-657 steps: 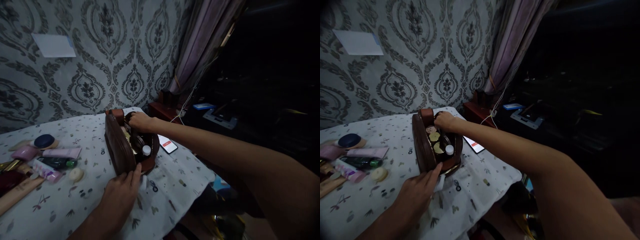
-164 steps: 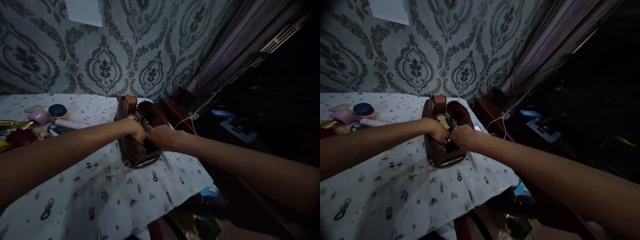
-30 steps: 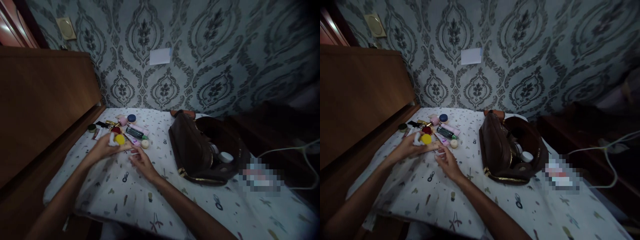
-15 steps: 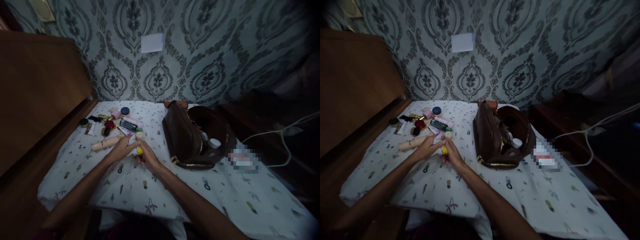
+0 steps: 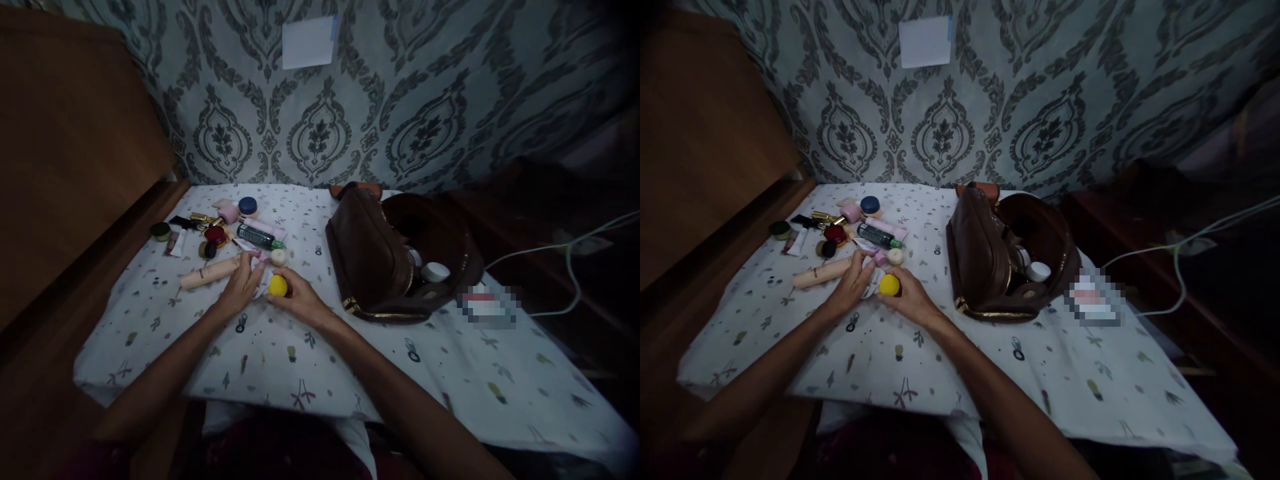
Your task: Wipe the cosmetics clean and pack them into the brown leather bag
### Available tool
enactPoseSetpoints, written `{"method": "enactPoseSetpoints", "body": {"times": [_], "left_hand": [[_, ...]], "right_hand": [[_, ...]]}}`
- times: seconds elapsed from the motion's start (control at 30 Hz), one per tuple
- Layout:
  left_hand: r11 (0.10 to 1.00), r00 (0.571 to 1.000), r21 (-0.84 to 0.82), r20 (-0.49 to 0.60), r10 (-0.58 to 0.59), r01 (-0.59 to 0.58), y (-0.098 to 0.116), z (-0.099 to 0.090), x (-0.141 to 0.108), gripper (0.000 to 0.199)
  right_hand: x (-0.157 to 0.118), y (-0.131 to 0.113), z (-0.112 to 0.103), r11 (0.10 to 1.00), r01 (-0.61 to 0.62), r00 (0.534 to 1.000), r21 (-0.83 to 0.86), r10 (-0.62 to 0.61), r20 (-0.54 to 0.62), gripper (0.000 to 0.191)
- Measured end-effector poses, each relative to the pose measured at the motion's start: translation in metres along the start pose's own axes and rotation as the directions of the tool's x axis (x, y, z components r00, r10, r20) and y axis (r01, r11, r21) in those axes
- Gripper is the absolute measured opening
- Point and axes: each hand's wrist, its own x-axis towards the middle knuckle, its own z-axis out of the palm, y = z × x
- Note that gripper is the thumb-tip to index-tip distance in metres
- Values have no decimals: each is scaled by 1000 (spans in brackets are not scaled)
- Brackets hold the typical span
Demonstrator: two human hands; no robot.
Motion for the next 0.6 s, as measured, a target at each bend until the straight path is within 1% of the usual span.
{"method": "enactPoseSetpoints", "body": {"times": [0.07,0.1,0.13,0.23,0.3,0.33,0.4,0.47,0.53,0.6], "left_hand": [[998,998,38,-6,57,-57,4,-1,-2,23],[994,996,55,-13,92,-91,7,-1,-3,21],[989,991,71,-23,132,-130,9,-1,-4,20],[962,967,109,-24,256,-251,14,1,-6,24],[956,961,102,12,276,-275,15,3,-6,28],[964,968,82,31,250,-252,16,5,-6,29],[986,985,29,66,160,-162,17,6,-6,32],[996,991,-22,104,84,-83,18,6,-5,34],[996,988,-62,135,75,-67,17,5,-5,36],[995,990,-99,143,14,0,14,4,-2,43]], "right_hand": [[0,1,-3,980,101,993,-170,-110,-46,40],[0,1,-4,968,123,990,-219,-136,-47,41],[-1,0,-5,962,123,990,-242,-135,-37,43],[-3,1,-5,974,75,997,-214,-74,10,45],[-3,3,-4,986,61,997,-153,-55,45,44],[-3,5,-3,991,64,997,-120,-58,57,43],[-2,9,-1,994,82,995,-70,-78,59,42],[-2,13,1,993,109,994,-51,-107,34,43],[-2,16,3,991,124,992,-43,-125,0,48],[-2,17,4,993,108,994,47,-108,0,53]]}}
